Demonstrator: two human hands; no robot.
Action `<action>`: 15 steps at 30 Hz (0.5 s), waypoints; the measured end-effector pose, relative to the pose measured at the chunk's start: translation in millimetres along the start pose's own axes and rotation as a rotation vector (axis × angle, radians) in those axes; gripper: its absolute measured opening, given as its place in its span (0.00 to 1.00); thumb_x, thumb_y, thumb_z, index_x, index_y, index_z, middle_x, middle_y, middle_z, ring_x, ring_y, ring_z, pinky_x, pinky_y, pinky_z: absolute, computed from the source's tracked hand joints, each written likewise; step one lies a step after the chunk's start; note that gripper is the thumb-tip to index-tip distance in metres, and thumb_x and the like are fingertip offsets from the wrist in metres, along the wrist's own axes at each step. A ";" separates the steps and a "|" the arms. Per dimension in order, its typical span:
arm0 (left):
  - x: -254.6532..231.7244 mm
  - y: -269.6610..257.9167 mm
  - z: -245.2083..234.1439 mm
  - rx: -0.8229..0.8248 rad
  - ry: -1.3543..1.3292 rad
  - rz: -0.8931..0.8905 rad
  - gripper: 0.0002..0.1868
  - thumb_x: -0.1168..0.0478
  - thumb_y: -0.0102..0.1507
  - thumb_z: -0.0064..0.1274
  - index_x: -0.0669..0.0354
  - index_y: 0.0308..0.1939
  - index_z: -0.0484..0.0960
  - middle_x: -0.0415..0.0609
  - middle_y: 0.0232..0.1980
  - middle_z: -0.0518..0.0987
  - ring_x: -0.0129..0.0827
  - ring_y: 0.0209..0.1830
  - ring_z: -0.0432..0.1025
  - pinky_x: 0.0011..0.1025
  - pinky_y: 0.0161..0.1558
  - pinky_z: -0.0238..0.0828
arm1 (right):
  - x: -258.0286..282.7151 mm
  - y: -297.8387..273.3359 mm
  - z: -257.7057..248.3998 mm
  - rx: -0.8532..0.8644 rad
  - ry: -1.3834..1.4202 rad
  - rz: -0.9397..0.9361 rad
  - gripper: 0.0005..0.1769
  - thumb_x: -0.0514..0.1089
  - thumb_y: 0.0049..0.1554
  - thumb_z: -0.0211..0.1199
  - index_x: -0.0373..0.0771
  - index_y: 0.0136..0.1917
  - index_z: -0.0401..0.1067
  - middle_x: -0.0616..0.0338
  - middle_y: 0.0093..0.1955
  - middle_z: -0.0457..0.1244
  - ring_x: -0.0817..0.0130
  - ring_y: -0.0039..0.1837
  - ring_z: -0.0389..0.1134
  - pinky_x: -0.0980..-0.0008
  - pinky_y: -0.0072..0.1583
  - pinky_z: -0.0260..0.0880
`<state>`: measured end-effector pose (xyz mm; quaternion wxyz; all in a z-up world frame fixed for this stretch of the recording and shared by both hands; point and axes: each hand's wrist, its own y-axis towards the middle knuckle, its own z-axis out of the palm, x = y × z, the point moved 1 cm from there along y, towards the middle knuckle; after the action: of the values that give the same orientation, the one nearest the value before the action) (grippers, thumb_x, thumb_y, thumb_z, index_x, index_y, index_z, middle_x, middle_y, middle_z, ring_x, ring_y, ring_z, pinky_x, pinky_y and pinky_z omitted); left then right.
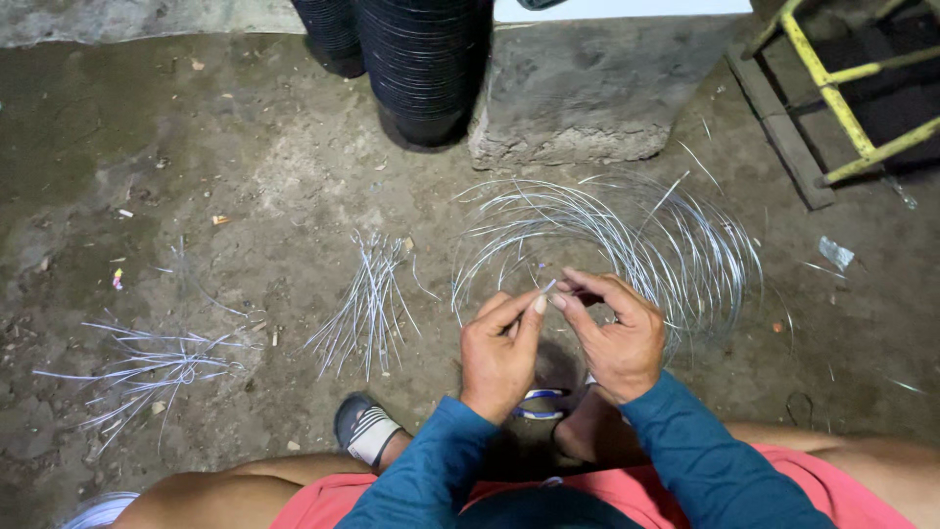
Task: The person sits on the floor and repeatedly picks up thin metal wires from a pile, bends them in half by hand, and places the bent pieces into a separate pile. The person continues this process throughout the clip.
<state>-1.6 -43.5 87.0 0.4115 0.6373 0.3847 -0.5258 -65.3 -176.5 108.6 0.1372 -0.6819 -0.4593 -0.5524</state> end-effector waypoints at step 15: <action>-0.5 -8.9 10.9 0.050 -0.039 -0.042 0.09 0.62 0.68 0.54 0.64 0.46 0.85 0.46 0.36 0.82 0.23 0.33 0.71 0.26 0.37 0.69 | 1.2 -6.6 1.5 -0.033 -0.066 -0.128 0.08 0.32 0.58 0.68 0.34 0.52 0.79 0.55 0.49 0.71 0.71 0.48 0.74 0.75 0.51 0.73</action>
<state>-13.7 -50.3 85.2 0.3917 0.6287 0.3768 -0.5562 -69.6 -171.3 107.0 0.0751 -0.6712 -0.4973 -0.5446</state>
